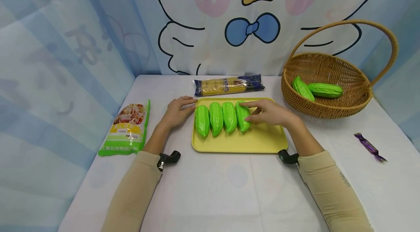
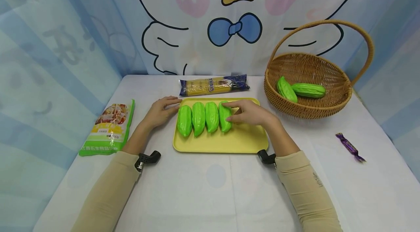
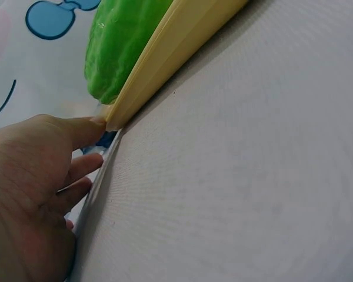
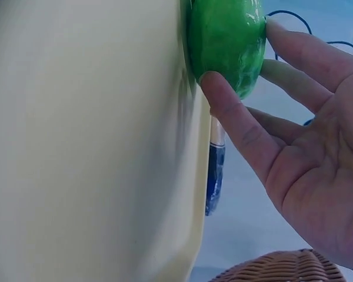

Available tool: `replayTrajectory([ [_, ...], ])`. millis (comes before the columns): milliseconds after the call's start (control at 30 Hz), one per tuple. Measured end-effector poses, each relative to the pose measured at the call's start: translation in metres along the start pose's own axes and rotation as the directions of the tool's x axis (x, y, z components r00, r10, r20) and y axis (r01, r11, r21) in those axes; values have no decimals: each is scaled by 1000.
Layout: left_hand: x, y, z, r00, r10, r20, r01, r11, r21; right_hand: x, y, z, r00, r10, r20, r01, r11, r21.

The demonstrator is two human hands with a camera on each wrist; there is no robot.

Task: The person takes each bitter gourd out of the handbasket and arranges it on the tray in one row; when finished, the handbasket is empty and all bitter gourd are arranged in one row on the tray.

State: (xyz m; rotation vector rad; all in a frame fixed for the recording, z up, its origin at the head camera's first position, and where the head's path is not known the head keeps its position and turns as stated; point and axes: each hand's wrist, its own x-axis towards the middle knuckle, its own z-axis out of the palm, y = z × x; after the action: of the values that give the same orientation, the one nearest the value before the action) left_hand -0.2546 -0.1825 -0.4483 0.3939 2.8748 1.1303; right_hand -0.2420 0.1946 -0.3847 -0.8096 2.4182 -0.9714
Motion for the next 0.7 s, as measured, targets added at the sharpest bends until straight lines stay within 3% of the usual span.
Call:
replayTrajectory([
  [500,0,1,0,1000,-5,5,5,1000,-3,-1,0,-1,1000,21,-1,-21,1000,20],
  [700,1,-1,0,1000,5,0,-5,1000,-5,-9,-8,-10,997,8,-81,-9,1000,-11],
])
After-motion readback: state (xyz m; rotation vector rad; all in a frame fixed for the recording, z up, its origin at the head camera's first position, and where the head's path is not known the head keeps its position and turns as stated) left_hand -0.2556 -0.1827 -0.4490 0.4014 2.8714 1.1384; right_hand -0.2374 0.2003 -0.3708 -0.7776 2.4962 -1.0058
